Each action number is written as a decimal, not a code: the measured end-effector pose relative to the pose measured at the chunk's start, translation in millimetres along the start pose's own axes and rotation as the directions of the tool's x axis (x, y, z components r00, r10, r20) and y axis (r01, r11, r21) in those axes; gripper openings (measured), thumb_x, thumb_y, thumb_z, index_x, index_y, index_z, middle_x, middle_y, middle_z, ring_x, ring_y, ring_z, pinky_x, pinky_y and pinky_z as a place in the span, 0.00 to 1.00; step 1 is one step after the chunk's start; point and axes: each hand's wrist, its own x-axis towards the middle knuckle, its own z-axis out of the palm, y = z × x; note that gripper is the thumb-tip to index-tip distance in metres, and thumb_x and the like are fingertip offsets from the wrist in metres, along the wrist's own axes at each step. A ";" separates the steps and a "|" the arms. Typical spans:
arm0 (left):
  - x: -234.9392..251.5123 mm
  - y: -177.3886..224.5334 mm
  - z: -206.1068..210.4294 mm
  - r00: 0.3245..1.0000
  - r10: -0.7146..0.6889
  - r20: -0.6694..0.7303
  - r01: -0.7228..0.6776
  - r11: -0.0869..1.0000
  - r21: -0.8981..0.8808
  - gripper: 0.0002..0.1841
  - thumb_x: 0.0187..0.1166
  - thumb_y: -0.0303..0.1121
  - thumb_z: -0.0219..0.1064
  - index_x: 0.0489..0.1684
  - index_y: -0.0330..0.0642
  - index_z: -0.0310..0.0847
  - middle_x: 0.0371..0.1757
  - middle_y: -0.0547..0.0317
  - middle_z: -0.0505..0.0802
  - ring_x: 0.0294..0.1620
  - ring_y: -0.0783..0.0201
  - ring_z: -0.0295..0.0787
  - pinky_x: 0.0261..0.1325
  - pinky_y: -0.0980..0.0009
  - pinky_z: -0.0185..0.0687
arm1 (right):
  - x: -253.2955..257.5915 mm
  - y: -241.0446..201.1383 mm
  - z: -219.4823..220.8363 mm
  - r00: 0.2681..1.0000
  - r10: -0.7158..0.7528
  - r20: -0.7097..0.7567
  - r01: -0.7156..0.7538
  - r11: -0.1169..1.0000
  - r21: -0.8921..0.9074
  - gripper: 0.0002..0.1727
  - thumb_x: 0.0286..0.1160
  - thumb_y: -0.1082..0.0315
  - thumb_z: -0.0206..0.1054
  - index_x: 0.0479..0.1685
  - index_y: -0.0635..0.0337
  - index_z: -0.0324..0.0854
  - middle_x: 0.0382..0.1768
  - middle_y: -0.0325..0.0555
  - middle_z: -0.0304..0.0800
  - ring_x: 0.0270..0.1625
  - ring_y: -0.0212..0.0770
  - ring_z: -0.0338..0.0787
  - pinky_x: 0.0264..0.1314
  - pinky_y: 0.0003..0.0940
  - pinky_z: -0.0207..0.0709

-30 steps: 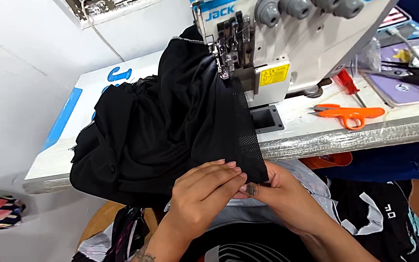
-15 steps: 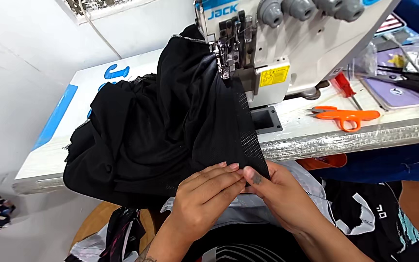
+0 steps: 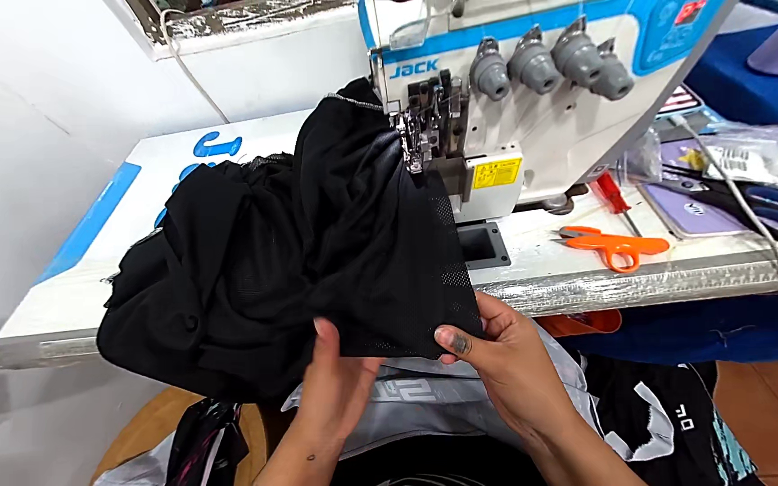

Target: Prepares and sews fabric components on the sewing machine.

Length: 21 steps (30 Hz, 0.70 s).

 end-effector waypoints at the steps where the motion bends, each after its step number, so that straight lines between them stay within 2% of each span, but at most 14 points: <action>1: 0.4 10.0 7.3 0.990 0.045 -0.137 -0.049 0.998 -0.027 0.22 0.77 0.61 0.66 0.57 0.60 0.89 0.52 0.64 0.96 0.56 0.66 0.95 0.61 0.61 0.91 | -0.2 -0.9 0.8 1.000 0.002 0.000 -0.002 1.000 0.000 0.19 0.63 0.77 0.79 0.55 0.61 0.89 0.41 0.54 0.95 0.38 0.38 0.95 0.42 0.28 0.91; 3: 1.2 22.9 15.0 0.927 0.151 -0.344 -0.135 0.988 0.069 0.16 0.90 0.49 0.56 0.57 0.54 0.86 0.49 0.62 0.96 0.53 0.68 0.95 0.57 0.64 0.93 | -0.6 -0.5 1.3 1.000 0.007 0.006 -0.007 1.000 -0.001 0.19 0.64 0.78 0.78 0.56 0.62 0.89 0.41 0.54 0.95 0.40 0.39 0.96 0.43 0.30 0.92; 4: 0.8 25.7 15.0 0.896 0.209 -0.392 -0.161 0.975 0.153 0.15 0.92 0.45 0.54 0.58 0.51 0.85 0.49 0.61 0.96 0.53 0.68 0.95 0.58 0.65 0.93 | -1.2 0.7 0.5 1.000 0.012 0.006 -0.012 1.000 -0.002 0.19 0.64 0.78 0.77 0.57 0.62 0.88 0.42 0.54 0.95 0.40 0.40 0.96 0.43 0.30 0.92; 5: -0.6 25.5 12.1 0.875 0.277 -0.397 -0.194 0.952 0.238 0.14 0.92 0.41 0.55 0.59 0.48 0.84 0.50 0.61 0.96 0.54 0.67 0.94 0.60 0.64 0.92 | -1.8 2.0 -0.8 1.000 0.019 0.003 -0.019 1.000 -0.001 0.19 0.65 0.78 0.77 0.58 0.62 0.88 0.42 0.54 0.95 0.41 0.40 0.96 0.43 0.30 0.92; 7: -2.9 20.6 2.4 0.842 0.420 -0.340 -0.290 0.882 0.371 0.10 0.85 0.37 0.65 0.57 0.47 0.84 0.50 0.63 0.96 0.54 0.68 0.94 0.62 0.64 0.91 | -2.6 3.2 -3.4 1.000 0.029 -0.010 -0.029 1.000 0.008 0.18 0.65 0.77 0.77 0.57 0.64 0.89 0.41 0.53 0.96 0.41 0.39 0.96 0.44 0.30 0.92; 9: -1.1 19.1 -4.1 0.825 0.488 -0.283 -0.343 0.832 0.435 0.11 0.81 0.37 0.71 0.56 0.48 0.85 0.49 0.64 0.96 0.54 0.69 0.93 0.63 0.65 0.90 | -2.0 2.1 -4.1 1.000 0.020 -0.020 -0.020 1.000 0.009 0.17 0.64 0.76 0.79 0.54 0.64 0.89 0.40 0.52 0.95 0.39 0.38 0.96 0.43 0.29 0.92; 12: 6.7 23.9 -7.2 0.843 0.486 -0.230 -0.336 0.811 0.479 0.11 0.80 0.40 0.72 0.55 0.52 0.87 0.49 0.67 0.96 0.55 0.70 0.93 0.64 0.66 0.89 | 4.9 -1.3 -3.1 1.000 -0.015 -0.017 0.015 1.000 -0.020 0.16 0.63 0.76 0.79 0.52 0.63 0.90 0.40 0.53 0.95 0.38 0.38 0.96 0.42 0.29 0.92; 16: 28.0 34.0 -5.7 0.871 0.463 -0.166 -0.305 0.773 0.557 0.14 0.80 0.46 0.72 0.58 0.54 0.85 0.53 0.71 0.94 0.59 0.73 0.90 0.69 0.68 0.85 | 30.0 -12.7 0.0 0.998 -0.063 -0.012 0.062 0.995 -0.072 0.19 0.65 0.77 0.78 0.58 0.60 0.89 0.41 0.50 0.96 0.37 0.37 0.95 0.40 0.29 0.92; 18: 40.2 41.1 -5.7 0.891 0.428 -0.152 -0.261 0.756 0.600 0.17 0.82 0.50 0.69 0.62 0.54 0.83 0.56 0.73 0.93 0.63 0.74 0.88 0.72 0.68 0.83 | 44.4 -19.7 2.7 0.996 -0.085 -0.017 0.083 0.993 -0.089 0.22 0.66 0.78 0.77 0.62 0.59 0.86 0.42 0.49 0.95 0.37 0.37 0.96 0.39 0.29 0.92; 21: 60.7 52.9 -7.8 0.906 0.411 -0.103 -0.253 0.720 0.646 0.15 0.84 0.47 0.66 0.62 0.54 0.82 0.56 0.75 0.93 0.63 0.76 0.87 0.72 0.70 0.82 | 66.3 -26.4 6.6 0.991 -0.130 -0.012 0.128 0.984 -0.124 0.25 0.67 0.80 0.75 0.63 0.53 0.75 0.39 0.45 0.95 0.35 0.34 0.96 0.36 0.26 0.91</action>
